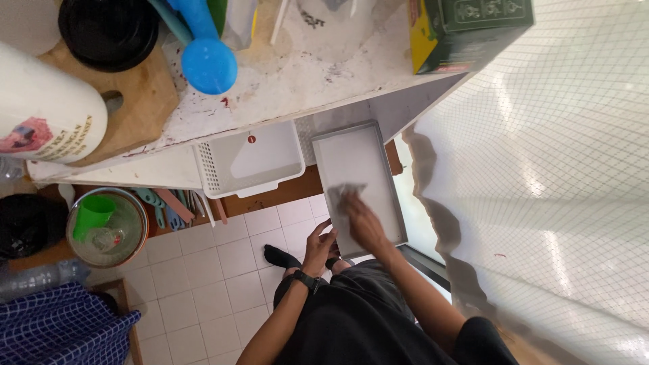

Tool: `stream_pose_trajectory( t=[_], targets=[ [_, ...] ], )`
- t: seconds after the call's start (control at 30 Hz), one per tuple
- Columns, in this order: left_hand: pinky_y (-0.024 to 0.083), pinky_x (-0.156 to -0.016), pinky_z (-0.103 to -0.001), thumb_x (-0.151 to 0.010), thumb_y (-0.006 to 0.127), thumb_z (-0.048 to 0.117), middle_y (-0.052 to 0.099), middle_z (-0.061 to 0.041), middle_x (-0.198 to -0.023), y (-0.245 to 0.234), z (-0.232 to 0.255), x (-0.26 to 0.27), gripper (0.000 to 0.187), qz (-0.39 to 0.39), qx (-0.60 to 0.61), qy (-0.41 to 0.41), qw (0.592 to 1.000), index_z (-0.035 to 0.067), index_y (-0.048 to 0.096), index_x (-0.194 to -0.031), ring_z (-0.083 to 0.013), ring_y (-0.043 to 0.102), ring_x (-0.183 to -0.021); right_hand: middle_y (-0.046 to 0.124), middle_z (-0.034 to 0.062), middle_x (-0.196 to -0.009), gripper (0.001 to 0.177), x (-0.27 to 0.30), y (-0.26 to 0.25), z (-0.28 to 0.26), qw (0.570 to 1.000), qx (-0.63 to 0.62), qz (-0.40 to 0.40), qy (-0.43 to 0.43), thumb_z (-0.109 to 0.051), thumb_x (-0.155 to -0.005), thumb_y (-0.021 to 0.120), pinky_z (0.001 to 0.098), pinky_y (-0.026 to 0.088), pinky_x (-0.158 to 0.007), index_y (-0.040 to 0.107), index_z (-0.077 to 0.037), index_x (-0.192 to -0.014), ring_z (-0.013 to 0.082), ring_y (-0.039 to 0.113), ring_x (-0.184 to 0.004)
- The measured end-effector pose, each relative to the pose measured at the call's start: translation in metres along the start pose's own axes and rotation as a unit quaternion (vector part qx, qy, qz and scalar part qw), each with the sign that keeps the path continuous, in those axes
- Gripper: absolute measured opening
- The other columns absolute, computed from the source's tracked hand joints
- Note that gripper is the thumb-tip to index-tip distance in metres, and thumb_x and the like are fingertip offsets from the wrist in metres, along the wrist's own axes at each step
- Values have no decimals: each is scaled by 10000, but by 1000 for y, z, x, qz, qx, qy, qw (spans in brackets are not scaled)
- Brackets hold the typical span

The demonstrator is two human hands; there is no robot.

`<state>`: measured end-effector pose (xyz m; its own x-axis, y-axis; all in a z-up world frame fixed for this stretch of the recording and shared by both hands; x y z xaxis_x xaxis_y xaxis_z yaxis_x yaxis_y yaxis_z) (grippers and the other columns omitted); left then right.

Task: The person is wiping down a tray, a plastic bin, and several mugs and containers using a cloth.

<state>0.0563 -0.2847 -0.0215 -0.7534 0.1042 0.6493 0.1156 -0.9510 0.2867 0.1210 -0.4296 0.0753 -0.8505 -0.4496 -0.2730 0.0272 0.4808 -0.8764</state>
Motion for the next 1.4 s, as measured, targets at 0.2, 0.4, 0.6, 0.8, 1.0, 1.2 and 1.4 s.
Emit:
stream_pose_trajectory(
  t=[0.2, 0.4, 0.6, 0.8, 1.0, 1.2, 1.4],
  targets=[
    [650, -705, -514, -969, 718, 309, 705, -216, -1002, 4, 12, 7, 569, 4, 6, -1, 1000, 112, 526, -1468, -374, 752, -871, 512, 203, -1469, 474, -37, 21, 87, 981, 126, 84, 123, 59, -864, 548, 448, 445, -1115, 605, -15, -1328, 397, 458, -1403],
    [648, -679, -502, -973, 714, 297, 704, -218, -1028, -2, -6, -8, 566, 7, 10, -6, 1000, 110, 519, -1471, -377, 751, -877, 599, 109, -1310, 382, 48, 26, 87, 964, 197, -54, 168, -6, -880, 661, 366, 531, -997, 649, -86, -1253, 305, 573, -1304],
    [647, -659, -481, -958, 739, 287, 728, -210, -1009, 4, 3, -2, 528, 23, 17, -5, 1000, 121, 575, -1432, -369, 755, -872, 649, 107, -1061, 219, 116, 57, 31, 962, -54, -99, 247, -137, -783, 700, 447, 595, -764, 778, -145, -987, 366, 669, -986],
    [649, -646, -439, -980, 707, 298, 725, -187, -1007, -4, -8, -9, 513, 24, 6, -11, 1000, 141, 559, -1446, -331, 760, -842, 646, 59, -973, 113, 30, 110, 55, 986, 24, -9, 165, -183, -929, 609, 475, 519, -696, 717, -181, -961, 312, 654, -852],
    [655, -650, -470, -939, 757, 348, 714, -208, -1026, 0, -4, -11, 603, 10, 37, -11, 999, 117, 541, -1452, -367, 761, -836, 672, 140, -1119, 254, -21, 6, -4, 992, -6, 77, 98, -21, -917, 547, 456, 554, -863, 758, -121, -1017, 405, 646, -1121],
    [656, -656, -483, -944, 748, 342, 700, -223, -1048, -2, 1, -5, 598, 13, 17, -12, 1000, 125, 534, -1458, -400, 756, -848, 679, 135, -1160, 278, 67, -4, 5, 994, 17, 41, 101, -27, -868, 542, 450, 561, -889, 706, -78, -1087, 412, 635, -1158],
    [658, -641, -493, -951, 738, 332, 705, -224, -993, -1, 5, 2, 603, 9, 12, 4, 1000, 83, 528, -1458, -385, 760, -821, 630, 181, -917, 191, 15, -37, 120, 907, -79, 243, 336, 51, -893, 596, 485, 498, -739, 673, -31, -1046, 406, 648, -891]
  ],
)
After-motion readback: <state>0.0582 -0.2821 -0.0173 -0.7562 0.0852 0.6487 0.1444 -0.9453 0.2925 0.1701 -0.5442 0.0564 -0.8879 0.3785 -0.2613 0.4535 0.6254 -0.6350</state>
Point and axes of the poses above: each hand's wrist, its own x-axis away from the middle knuckle, its own y-axis out of the palm, z = x × y, the point moved 4 cm from there along -x, towards the middle knuckle
